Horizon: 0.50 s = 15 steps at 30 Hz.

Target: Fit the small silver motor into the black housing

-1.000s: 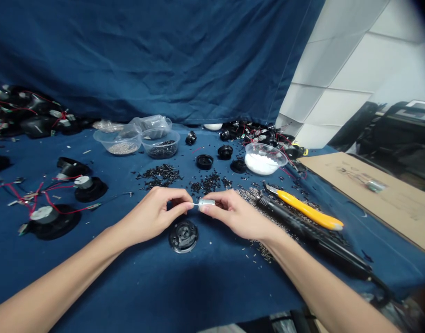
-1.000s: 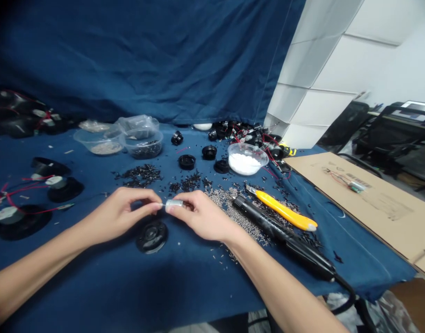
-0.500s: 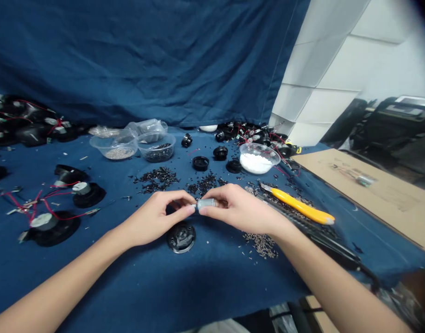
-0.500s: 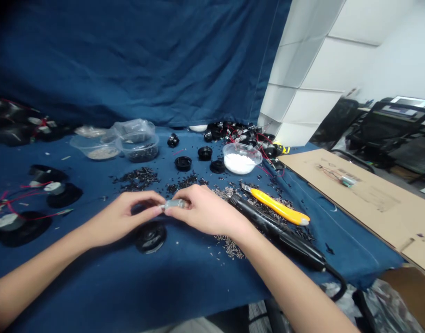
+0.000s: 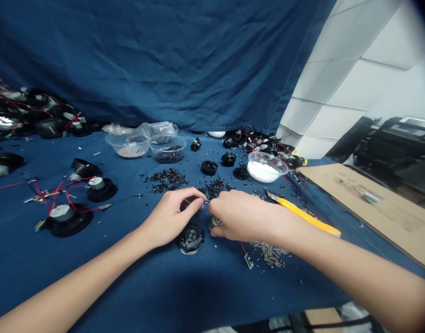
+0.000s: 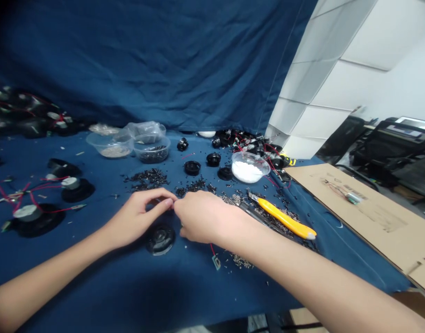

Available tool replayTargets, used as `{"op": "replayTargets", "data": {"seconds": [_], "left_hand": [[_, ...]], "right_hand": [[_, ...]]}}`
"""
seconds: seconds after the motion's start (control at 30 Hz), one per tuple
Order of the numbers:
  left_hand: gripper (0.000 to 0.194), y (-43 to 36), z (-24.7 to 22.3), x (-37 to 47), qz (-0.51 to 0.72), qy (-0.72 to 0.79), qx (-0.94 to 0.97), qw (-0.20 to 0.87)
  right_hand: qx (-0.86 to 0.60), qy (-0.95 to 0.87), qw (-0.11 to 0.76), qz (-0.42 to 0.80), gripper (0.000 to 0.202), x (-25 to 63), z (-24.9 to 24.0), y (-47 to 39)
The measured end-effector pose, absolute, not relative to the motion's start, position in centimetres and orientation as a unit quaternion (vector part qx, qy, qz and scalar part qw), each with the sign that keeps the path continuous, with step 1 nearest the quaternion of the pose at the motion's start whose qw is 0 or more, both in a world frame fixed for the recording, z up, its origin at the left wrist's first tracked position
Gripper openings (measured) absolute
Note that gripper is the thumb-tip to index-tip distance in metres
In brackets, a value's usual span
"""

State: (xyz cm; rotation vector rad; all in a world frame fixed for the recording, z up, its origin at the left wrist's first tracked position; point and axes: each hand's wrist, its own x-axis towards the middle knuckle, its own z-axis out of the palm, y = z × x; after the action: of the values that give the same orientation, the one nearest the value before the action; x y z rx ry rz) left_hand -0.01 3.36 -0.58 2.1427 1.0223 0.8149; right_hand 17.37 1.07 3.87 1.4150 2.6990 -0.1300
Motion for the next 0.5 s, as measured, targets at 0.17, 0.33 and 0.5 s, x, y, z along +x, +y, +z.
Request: {"op": "replayTargets", "data": {"seconds": [0.17, 0.33, 0.5], "left_hand": [[0.014, 2.8, -0.4, 0.5, 0.292, 0.377, 0.807, 0.348], [0.026, 3.0, -1.4, 1.2, 0.258, 0.329, 0.807, 0.417], [0.032, 2.7, -1.4, 1.6, 0.253, 0.366, 0.81, 0.383]], "right_hand": [[0.44, 0.897, 0.034, 0.007, 0.02, 18.3, 3.1, 1.3], [0.413, 0.91, -0.021, 0.017, 0.011, 19.0, 3.4, 1.2], [0.398, 0.894, -0.159, 0.132, 0.01, 19.6, 3.9, -1.2]]}}
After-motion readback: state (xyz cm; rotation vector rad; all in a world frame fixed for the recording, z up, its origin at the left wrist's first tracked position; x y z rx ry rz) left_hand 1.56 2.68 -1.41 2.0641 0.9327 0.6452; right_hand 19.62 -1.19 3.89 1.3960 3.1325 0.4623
